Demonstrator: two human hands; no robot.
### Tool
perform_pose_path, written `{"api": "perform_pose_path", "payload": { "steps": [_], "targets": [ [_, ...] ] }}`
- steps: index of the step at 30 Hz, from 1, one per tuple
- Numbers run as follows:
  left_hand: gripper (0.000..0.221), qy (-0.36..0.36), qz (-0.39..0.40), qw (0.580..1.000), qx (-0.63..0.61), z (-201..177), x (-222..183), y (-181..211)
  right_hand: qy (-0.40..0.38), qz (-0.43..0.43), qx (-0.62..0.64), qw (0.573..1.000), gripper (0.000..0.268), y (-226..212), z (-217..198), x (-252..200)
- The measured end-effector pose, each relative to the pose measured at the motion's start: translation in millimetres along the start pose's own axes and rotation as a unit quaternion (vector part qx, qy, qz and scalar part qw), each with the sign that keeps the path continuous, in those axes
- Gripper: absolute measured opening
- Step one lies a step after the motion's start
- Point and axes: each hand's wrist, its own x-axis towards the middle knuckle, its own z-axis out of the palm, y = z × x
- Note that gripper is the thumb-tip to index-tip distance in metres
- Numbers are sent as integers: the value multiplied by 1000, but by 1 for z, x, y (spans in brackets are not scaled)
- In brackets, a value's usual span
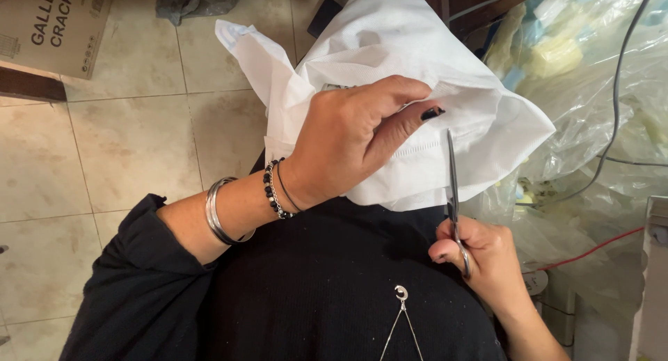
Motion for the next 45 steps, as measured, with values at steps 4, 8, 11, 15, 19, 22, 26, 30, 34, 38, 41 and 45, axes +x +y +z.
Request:
{"api": "perform_pose_path", "payload": {
  "steps": [4, 8, 11, 15, 19, 22, 26, 30, 34, 38, 41, 45],
  "targets": [
    [17, -8, -9, 1000, -23, 5, -2, 3, -48, 5, 28, 998, 35, -19, -13, 11],
    [22, -66, -6, 996, -67, 11, -10, 11, -74, -24, 21, 997, 71, -24, -17, 18],
    [18, -78, -25, 995, -58, 13, -14, 15, -72, -39, -3, 997, 78, -24, -17, 20],
    [22, -73, -58, 992, -80, 13, -15, 15, -80, -47, -19, 995, 80, -20, -14, 17],
    [21, -89, -66, 991, -68, 14, -15, 16, -78, -55, -16, 995, 79, -22, -10, 16],
    [23, -95, -63, 989, -91, 15, -14, 19, -54, -50, 49, 996, 55, -20, -7, 12],
    [27, -97, -95, 984, -111, 14, -12, 21, -13, -43, 59, 997, 40, -8, -3, 10],
    [29, -147, -72, 978, -131, 17, -15, 21, -52, -63, 27, 996, 75, -4, -9, 15],
    [36, -203, -55, 968, -136, 16, -17, 19, -47, -72, 19, 996, 77, -8, -12, 16],
    [32, -277, -147, 943, -109, 11, -15, 12, -56, -54, 66, 995, 56, -10, -13, 15],
    [47, -317, -194, 921, -114, 6, -11, 9, -57, -55, 74, 994, 53, -10, -12, 14],
    [37, -284, -115, 939, -156, 3, -11, 4, -43, -39, 73, 996, 53, -6, -11, 12]
  ]
}}
